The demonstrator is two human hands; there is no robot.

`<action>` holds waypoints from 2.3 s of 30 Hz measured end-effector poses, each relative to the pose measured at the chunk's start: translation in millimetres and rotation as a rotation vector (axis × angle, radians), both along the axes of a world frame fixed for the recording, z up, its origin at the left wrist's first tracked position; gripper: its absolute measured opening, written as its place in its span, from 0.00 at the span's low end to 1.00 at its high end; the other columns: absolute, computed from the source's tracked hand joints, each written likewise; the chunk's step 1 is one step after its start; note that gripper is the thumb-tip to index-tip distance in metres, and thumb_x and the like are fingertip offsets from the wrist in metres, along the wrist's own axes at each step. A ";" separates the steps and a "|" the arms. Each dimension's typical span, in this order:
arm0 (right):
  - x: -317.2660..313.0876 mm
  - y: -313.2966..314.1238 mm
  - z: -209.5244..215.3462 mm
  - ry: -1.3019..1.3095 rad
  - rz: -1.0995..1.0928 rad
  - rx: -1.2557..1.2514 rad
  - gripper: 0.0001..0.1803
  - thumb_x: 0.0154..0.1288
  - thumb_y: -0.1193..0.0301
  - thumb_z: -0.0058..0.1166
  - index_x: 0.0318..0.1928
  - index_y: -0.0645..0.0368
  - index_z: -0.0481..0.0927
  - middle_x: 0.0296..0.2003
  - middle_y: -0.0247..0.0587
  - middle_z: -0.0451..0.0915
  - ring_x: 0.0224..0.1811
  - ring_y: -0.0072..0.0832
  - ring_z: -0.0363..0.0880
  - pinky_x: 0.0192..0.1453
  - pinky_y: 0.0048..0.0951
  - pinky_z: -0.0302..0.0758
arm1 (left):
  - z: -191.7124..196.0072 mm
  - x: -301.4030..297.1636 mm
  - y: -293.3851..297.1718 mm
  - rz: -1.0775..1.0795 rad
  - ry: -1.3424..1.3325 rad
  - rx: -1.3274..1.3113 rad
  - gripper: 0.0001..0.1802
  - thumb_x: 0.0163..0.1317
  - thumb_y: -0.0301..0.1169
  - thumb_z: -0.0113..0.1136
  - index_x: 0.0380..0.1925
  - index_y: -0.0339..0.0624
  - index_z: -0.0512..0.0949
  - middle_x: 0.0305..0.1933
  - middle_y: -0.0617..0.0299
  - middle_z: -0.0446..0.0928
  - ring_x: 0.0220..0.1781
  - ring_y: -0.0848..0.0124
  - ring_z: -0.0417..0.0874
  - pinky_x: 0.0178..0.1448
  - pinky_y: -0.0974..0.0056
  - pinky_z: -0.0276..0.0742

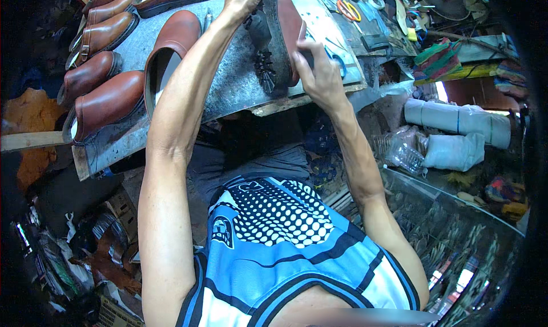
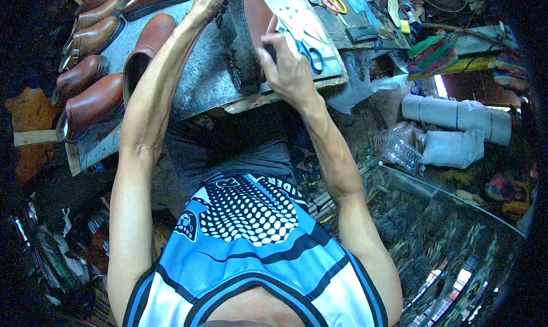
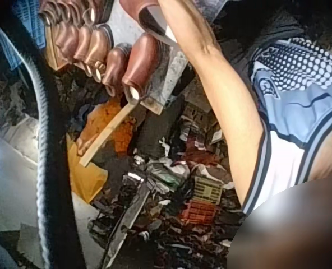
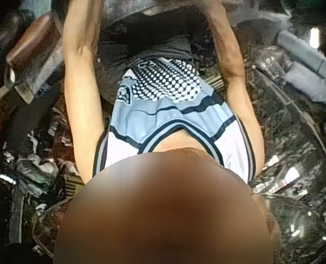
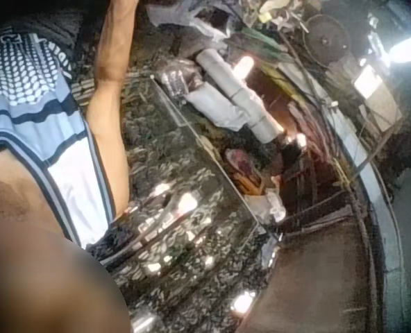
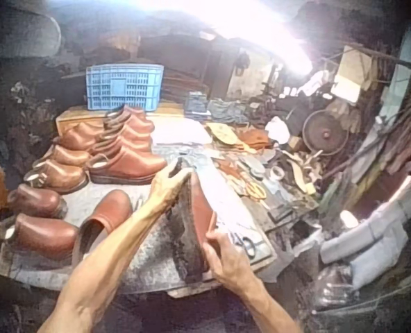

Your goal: Polish and inspect manufactured shoes in a factory setting.

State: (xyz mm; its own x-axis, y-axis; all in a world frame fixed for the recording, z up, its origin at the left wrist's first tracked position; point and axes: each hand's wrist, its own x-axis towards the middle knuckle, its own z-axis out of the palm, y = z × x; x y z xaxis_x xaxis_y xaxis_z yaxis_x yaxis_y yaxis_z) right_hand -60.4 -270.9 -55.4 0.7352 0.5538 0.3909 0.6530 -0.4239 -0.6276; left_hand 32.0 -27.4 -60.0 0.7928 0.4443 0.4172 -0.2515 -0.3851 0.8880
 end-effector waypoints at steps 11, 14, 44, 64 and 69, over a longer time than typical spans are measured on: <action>-24.4 3.6 -31.1 0.238 -0.142 0.216 0.13 0.73 0.68 0.52 0.55 0.57 0.73 0.44 0.58 0.81 0.49 0.55 0.83 0.52 0.47 0.78 | -78.4 9.6 55.7 -0.430 0.214 -0.155 0.33 0.73 0.46 0.59 0.69 0.35 0.70 0.71 0.47 0.70 0.70 0.60 0.73 0.72 0.60 0.70; -33.9 15.6 -48.1 0.149 -0.115 0.376 0.13 0.71 0.73 0.55 0.53 0.60 0.72 0.43 0.58 0.81 0.49 0.55 0.82 0.52 0.46 0.78 | -69.1 -22.5 16.4 -0.180 0.249 0.271 0.33 0.76 0.45 0.52 0.73 0.36 0.65 0.78 0.33 0.55 0.78 0.46 0.62 0.80 0.54 0.57; 19.2 40.2 48.9 0.461 0.039 0.748 0.16 0.70 0.73 0.50 0.56 0.62 0.73 0.44 0.38 0.77 0.44 0.29 0.81 0.49 0.29 0.81 | 61.3 -183.8 -43.1 -0.278 0.109 0.396 0.51 0.55 0.28 0.77 0.76 0.36 0.57 0.64 0.38 0.77 0.62 0.52 0.83 0.61 0.57 0.80; 29.8 76.5 73.5 0.039 -0.138 0.801 0.16 0.73 0.79 0.48 0.59 0.61 0.70 0.39 0.46 0.76 0.47 0.31 0.77 0.57 0.37 0.73 | 99.3 -109.3 0.7 -0.272 -0.276 0.669 0.40 0.53 0.25 0.74 0.68 0.38 0.68 0.66 0.47 0.71 0.69 0.53 0.73 0.69 0.51 0.73; 13.6 75.0 92.9 0.115 -0.046 0.903 0.16 0.75 0.77 0.47 0.60 0.60 0.69 0.40 0.47 0.78 0.48 0.35 0.80 0.56 0.36 0.74 | 105.9 -116.3 6.6 -0.253 -0.313 0.710 0.37 0.55 0.26 0.72 0.66 0.36 0.71 0.64 0.46 0.73 0.68 0.50 0.73 0.69 0.49 0.71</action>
